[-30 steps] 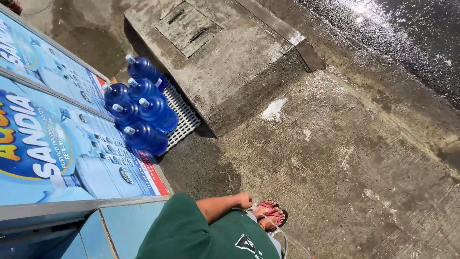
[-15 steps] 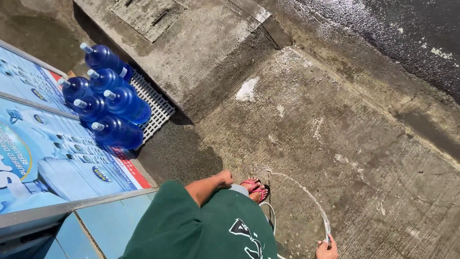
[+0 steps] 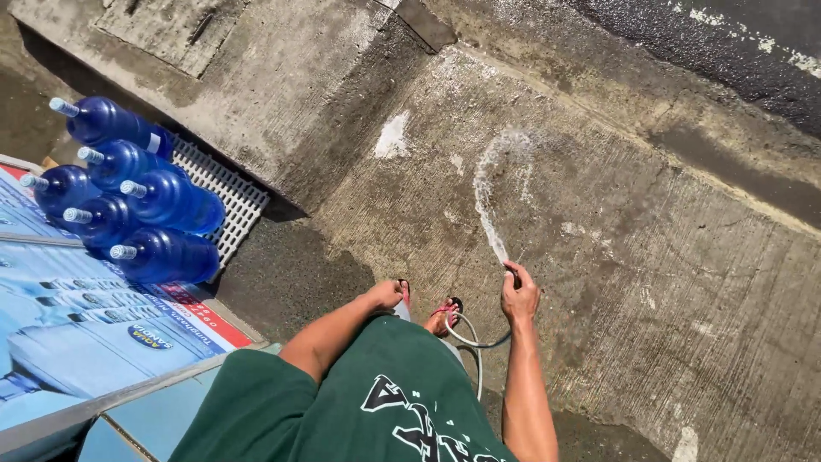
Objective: Washing the exterior concrete floor and tiled walls of a water station using a water hose.
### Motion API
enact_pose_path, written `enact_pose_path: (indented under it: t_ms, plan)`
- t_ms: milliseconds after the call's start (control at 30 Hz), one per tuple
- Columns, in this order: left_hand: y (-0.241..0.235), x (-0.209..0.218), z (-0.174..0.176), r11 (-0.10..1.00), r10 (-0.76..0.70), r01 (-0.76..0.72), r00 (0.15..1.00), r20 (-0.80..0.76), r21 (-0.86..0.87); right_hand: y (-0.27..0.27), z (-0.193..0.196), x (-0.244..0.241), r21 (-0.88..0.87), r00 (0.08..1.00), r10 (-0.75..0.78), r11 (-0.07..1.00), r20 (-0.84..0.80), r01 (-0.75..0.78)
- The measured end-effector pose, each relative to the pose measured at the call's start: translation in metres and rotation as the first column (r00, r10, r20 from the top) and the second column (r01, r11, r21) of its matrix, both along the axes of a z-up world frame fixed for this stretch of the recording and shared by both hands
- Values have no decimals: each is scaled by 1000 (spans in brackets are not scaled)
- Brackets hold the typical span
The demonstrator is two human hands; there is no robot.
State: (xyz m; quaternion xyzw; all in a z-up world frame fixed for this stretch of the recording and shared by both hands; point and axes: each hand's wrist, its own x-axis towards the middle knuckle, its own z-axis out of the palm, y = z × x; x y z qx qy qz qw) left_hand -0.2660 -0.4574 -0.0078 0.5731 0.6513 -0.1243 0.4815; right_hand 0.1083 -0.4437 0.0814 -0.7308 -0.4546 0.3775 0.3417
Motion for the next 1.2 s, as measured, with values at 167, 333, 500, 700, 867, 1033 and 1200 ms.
enact_pose_path:
  t_ms: [167, 333, 500, 700, 867, 1033, 1200]
  plan:
    - [-27, -29, 14, 990, 134, -132, 990, -43, 53, 50, 47, -92, 87, 946, 323, 943, -13, -321]
    - [-67, -94, 14, 967, 253, -255, 966, -60, -19, 75, 95, -162, 167, 890, 439, 893, -121, -418]
    - [-97, -158, 20, 906, 419, -420, 908, 34, 45, 87, 114, -213, 223, 885, 458, 873, -77, -433]
    - [-152, -225, 6, 806, 590, -591, 806, 40, 9, 90, 97, -256, 231, 883, 468, 862, -27, -450]
    - [-183, -277, 3, 763, 642, -636, 767, 17, -120, 85, 87, -280, 247, 940, 337, 916, -52, -314]
    - [-190, -310, -2, 789, 614, -613, 784, 85, -45, 74, 89, -314, 324, 959, 282, 911, -41, -254]
    - [-183, -324, -9, 760, 647, -650, 754, 116, -13, 74, 106, -341, 355, 967, 253, 907, -32, -226]
